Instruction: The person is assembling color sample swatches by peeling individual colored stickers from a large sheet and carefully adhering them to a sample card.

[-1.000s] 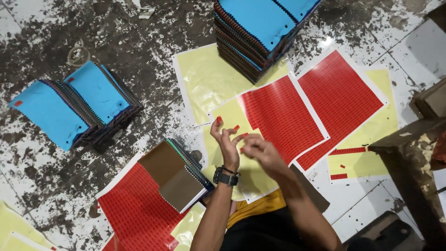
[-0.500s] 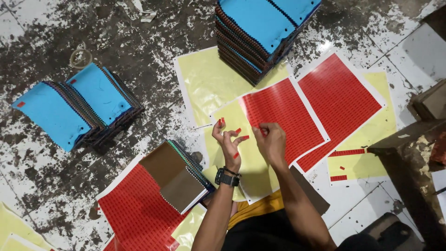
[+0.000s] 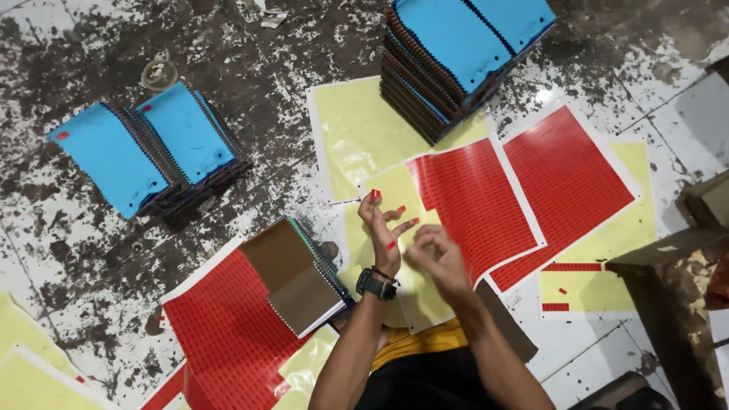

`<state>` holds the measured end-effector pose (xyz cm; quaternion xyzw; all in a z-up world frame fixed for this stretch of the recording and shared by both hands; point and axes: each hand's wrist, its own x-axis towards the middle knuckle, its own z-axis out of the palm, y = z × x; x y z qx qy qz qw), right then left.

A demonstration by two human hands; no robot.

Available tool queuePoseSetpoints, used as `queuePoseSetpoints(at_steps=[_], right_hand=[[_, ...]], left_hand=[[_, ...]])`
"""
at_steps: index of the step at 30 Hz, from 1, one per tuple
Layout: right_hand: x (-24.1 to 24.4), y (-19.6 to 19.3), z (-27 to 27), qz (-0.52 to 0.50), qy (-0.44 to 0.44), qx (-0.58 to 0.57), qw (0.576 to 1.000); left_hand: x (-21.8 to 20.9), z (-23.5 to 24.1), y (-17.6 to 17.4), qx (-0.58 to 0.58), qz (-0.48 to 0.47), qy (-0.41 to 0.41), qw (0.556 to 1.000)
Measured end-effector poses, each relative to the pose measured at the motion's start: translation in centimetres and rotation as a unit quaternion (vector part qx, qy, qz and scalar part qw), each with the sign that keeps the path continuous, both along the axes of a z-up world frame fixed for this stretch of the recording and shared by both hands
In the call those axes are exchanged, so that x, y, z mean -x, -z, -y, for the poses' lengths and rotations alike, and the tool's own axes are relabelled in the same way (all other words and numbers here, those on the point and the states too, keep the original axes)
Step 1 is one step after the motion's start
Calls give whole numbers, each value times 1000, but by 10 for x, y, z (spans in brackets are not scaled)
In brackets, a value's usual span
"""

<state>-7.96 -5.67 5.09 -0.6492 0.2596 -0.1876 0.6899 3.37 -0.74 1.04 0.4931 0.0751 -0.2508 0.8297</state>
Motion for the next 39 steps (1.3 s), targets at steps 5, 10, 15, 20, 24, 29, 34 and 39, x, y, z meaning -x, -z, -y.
queuePoseSetpoints(at_steps=[5, 10, 15, 20, 24, 29, 34, 39], right_hand=[[-3, 2, -15, -25, 28, -17, 999], [-17, -31, 10, -36, 54, -5, 998], [-60, -71, 13, 9, -152, 188, 970], [-89, -106, -16, 14, -288, 217, 933], [-100, -112, -35, 9, -331, 235, 914], [-107, -81, -45, -6, -347, 244, 906], [-125, -79, -63, -14, -381, 231, 895], [-138, -68, -70, -17, -394, 208, 895]], left_hand=[[3, -2, -31, 7, -28, -19, 999], [-7, -38, -58, 1, 12, -31, 999], [-22, -106, -93, -175, 229, 34, 957], [-23, -148, -96, -221, 262, 28, 939], [-22, -166, -111, -222, 260, 22, 939], [-22, -181, -107, -252, 255, 1, 933], [-27, -194, -79, -272, 228, -57, 933], [-33, -205, -80, -245, 256, -76, 932]])
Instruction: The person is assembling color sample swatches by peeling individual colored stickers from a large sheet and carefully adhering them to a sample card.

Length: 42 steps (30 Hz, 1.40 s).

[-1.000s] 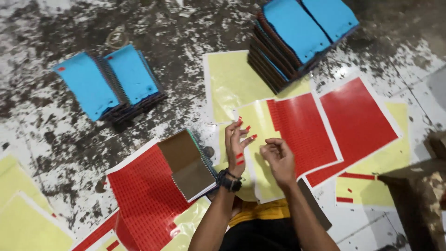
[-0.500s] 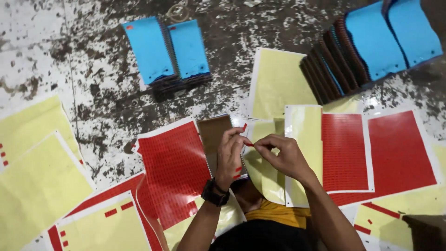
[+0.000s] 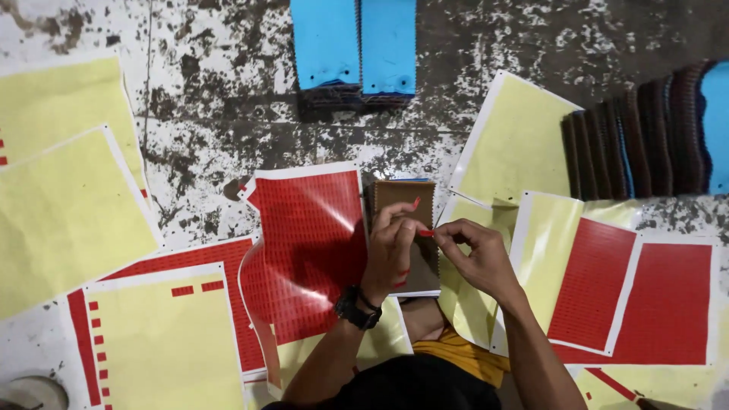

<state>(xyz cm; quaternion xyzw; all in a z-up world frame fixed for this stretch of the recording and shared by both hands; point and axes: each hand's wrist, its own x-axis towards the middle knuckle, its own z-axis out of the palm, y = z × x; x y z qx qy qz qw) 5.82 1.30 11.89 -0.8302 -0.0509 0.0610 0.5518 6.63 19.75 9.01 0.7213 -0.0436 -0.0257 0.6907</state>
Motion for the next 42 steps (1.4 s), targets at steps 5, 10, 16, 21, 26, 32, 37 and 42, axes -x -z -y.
queuePoseSetpoints(at_steps=[5, 10, 16, 21, 26, 32, 37, 42], right_hand=[[-7, 1, -6, -3, -8, 11, 1000], [-20, 13, -9, 0, 18, 72, 997], [-62, 49, -33, -4, -25, 129, 991], [-75, 69, -52, -151, -13, 17, 988], [-78, 84, -51, -127, -8, 41, 991], [-81, 91, -50, -104, -3, 98, 990], [-77, 102, -63, -115, 4, 184, 976], [-79, 97, -69, -100, -8, 306, 947]], left_hand=[[-2, -5, 6, -2, -26, -5, 1000], [-11, -20, 18, -61, -8, -32, 998], [-25, -58, 49, -290, 89, -86, 949], [-29, -64, 64, -360, 135, -97, 918], [-30, -60, 77, -385, 164, -95, 903], [-36, -51, 81, -412, 213, -96, 881], [-42, -47, 76, -458, 218, -61, 860], [-42, -43, 76, -493, 241, -82, 832]])
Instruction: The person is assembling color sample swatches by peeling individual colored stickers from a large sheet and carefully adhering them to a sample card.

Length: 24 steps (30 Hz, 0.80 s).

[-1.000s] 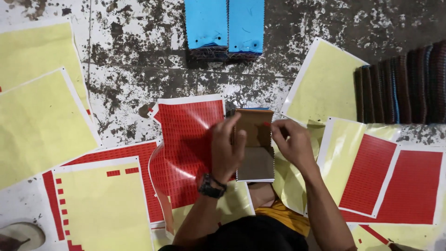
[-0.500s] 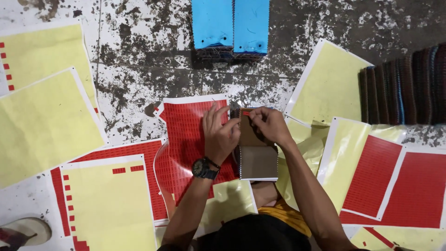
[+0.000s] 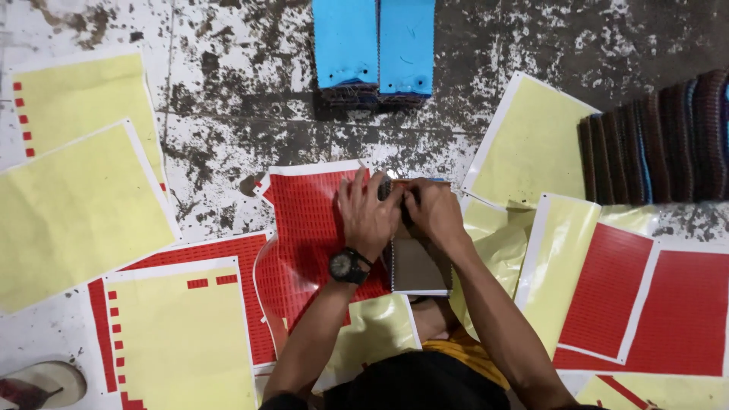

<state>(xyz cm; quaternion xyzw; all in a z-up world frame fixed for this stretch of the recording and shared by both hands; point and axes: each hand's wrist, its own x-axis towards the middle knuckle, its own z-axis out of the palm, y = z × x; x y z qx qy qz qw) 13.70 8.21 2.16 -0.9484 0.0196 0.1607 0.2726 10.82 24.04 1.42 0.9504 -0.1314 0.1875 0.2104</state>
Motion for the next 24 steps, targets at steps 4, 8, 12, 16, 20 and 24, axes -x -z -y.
queuePoseSetpoints(at_steps=[4, 8, 12, 16, 20, 24], right_hand=[[-6, -15, 11, 149, -101, 97, 979], [-17, -5, 21, 182, -178, 54, 966], [-5, -10, 23, 368, -185, 38, 910], [-2, 25, 25, 450, -182, 55, 873], [14, 6, 27, 297, -224, 0, 928], [16, -41, 18, 81, -112, -204, 969]], left_hand=[[-2, -1, -11, -21, -62, -8, 998], [-2, -3, 0, 40, -89, -7, 995], [0, -12, 7, 186, -146, -29, 971], [0, -17, 10, 228, -80, -20, 970], [-3, -24, 12, 317, -86, 45, 943], [-6, -24, 18, 336, -125, 95, 929]])
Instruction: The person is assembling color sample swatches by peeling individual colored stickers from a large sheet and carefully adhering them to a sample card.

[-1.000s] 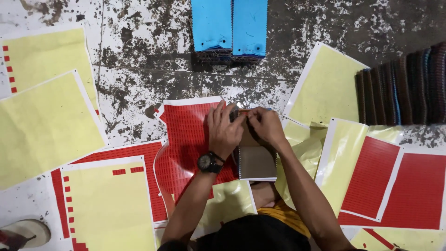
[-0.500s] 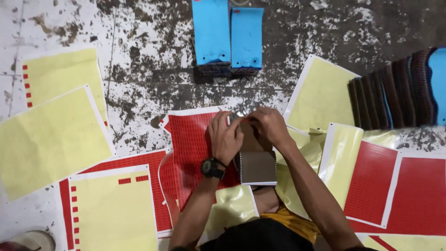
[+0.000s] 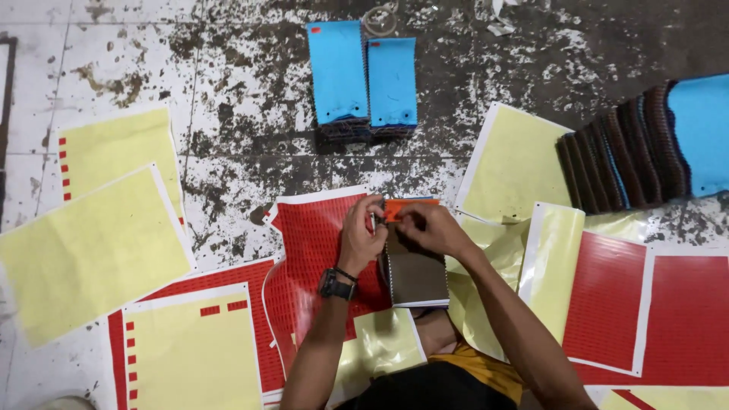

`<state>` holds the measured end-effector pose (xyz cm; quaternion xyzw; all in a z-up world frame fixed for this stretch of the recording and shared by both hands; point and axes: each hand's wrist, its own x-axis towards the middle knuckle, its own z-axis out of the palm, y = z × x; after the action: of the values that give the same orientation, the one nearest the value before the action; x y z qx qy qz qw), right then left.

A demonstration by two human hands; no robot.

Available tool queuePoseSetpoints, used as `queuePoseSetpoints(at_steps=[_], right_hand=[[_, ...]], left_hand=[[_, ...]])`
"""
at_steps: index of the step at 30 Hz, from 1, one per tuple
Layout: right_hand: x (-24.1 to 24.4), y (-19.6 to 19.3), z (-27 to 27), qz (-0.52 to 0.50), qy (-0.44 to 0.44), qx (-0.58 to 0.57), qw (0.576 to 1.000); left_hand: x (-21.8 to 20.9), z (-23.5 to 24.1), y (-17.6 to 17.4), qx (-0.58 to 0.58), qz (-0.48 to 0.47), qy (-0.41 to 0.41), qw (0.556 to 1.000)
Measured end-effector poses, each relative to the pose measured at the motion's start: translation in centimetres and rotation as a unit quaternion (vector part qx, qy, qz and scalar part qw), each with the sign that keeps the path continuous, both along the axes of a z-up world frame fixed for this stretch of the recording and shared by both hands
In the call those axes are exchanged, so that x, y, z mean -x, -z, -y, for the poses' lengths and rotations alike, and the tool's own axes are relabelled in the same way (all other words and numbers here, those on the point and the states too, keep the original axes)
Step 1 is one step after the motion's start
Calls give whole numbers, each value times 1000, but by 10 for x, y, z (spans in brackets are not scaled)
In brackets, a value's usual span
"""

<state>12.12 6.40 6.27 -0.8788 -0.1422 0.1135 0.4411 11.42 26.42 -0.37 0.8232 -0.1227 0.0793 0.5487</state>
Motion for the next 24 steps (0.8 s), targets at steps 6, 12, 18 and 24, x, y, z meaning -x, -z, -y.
queuePoseSetpoints(at_steps=[6, 12, 18, 24], right_hand=[[-9, 0, 1, -54, 48, -67, 995], [-13, 55, 10, -75, 62, -42, 994], [-22, 72, 7, -64, 72, -3, 995], [-26, 89, 4, -84, 115, -3, 990]], left_hand=[[0, 6, -3, 11, -5, 34, 999], [8, 9, -31, -134, -90, 6, 987], [12, -1, -17, -250, -7, -55, 967], [9, 3, 7, -283, 86, -45, 954]])
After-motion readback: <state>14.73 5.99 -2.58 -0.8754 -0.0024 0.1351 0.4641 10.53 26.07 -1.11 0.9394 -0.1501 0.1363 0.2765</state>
